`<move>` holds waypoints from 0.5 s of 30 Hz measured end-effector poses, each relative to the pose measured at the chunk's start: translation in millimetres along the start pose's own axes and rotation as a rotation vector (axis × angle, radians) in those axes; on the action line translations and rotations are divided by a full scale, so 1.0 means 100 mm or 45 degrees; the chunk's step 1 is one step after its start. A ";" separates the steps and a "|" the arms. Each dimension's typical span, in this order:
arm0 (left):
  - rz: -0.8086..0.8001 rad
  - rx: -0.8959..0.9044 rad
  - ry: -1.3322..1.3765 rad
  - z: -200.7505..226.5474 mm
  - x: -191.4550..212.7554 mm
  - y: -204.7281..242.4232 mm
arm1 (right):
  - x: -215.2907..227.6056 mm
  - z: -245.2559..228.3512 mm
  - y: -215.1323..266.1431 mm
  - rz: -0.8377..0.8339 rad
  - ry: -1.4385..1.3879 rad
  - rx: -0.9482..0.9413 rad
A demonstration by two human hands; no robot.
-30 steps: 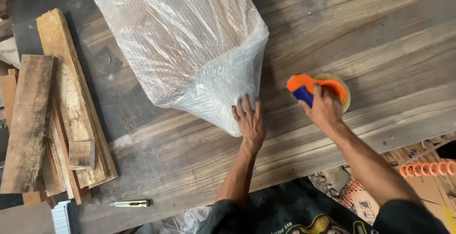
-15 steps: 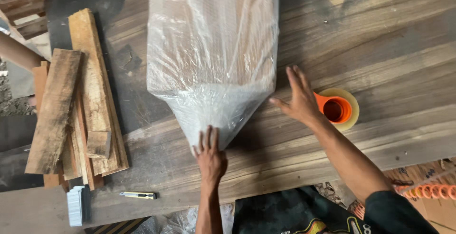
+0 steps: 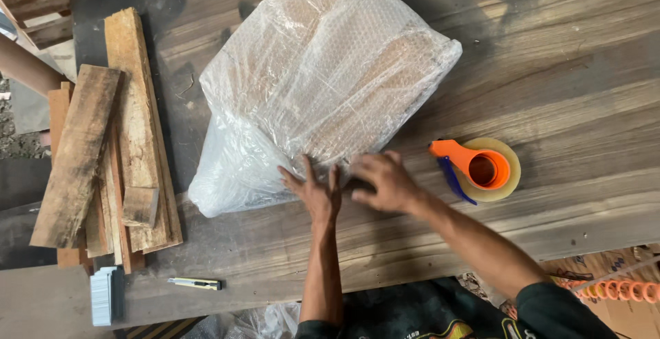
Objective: The person wraps a rectangular object in bubble wrap and secures it with packing tape. They then place wooden planks around the wrapped item and use a nail gun to fasten the planks together, creating a protective wooden frame.
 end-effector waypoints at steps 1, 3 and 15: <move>-0.005 -0.003 0.003 -0.04 0.02 -0.03 | 0.14 0.24 -0.04 0.000 0.001 -0.006; -0.015 -0.142 -0.010 -0.04 0.09 -0.05 | 0.73 0.75 0.01 0.505 -0.105 -0.049; -0.264 -0.346 -0.269 0.74 0.35 -0.55 | 0.41 0.53 -0.03 0.302 0.275 -0.165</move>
Point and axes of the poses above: each hand's wrist, its own y-axis away from the middle knuckle, its own x-axis out of the back of the hand, z = x × y, the point moved 9 cm from there along -y, towards the middle knuckle, and after that the axes turned 11 degrees about -z, right-handed, at the moved point
